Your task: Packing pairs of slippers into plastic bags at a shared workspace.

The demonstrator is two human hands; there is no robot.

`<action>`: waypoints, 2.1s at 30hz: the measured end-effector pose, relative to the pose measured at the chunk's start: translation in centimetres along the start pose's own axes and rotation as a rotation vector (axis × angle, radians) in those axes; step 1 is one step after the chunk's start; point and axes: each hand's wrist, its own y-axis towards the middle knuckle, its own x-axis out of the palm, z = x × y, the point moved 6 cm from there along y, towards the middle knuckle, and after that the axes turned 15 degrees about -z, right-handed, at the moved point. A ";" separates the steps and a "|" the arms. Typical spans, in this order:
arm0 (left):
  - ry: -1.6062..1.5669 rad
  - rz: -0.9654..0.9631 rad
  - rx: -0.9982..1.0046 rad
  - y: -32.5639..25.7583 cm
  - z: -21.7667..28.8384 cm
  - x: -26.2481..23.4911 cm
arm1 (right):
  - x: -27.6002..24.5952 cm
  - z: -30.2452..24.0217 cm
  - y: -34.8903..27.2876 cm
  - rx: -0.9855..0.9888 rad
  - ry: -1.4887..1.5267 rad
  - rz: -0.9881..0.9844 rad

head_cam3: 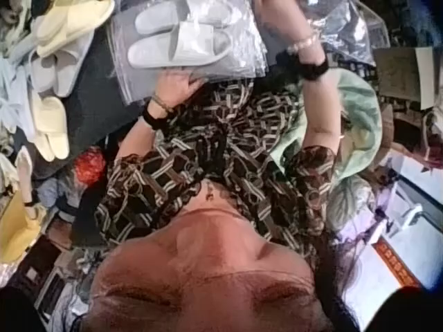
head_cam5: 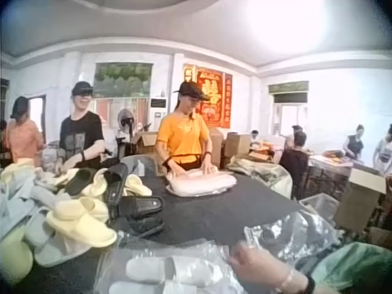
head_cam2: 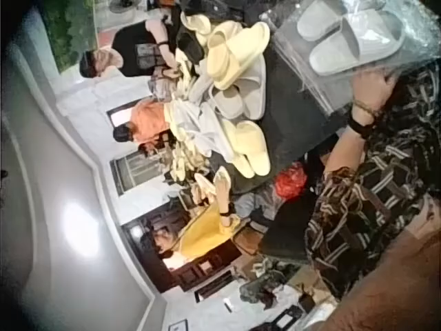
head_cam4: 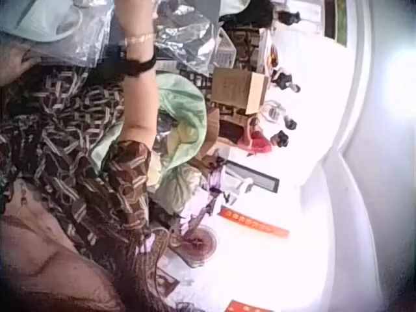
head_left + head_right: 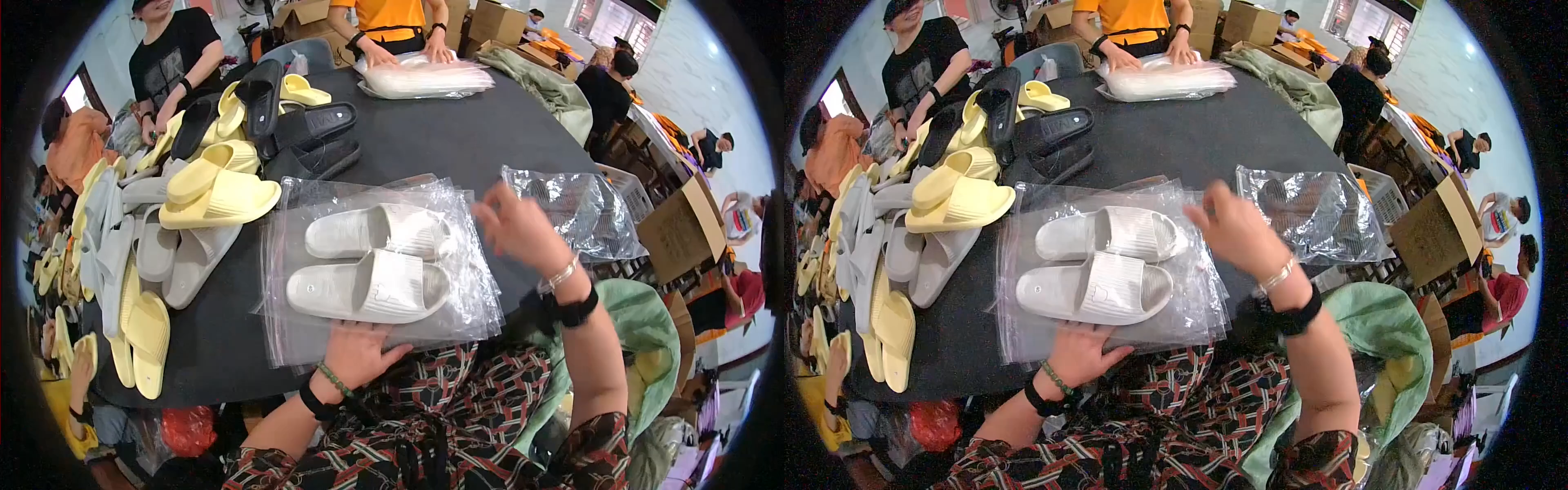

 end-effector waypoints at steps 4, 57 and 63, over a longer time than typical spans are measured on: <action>0.063 -0.053 -0.038 -0.1 -0.7 -0.7 | 6.1 0.9 -3.3 0.125 0.227 -0.251; -0.039 -0.151 -0.037 -0.5 -0.5 1.7 | 15.6 4.2 -3.4 -0.318 -0.542 -0.081; 0.045 -0.307 -0.107 -1.9 -1.1 -0.1 | 15.6 4.5 -3.3 -0.283 -0.546 -0.126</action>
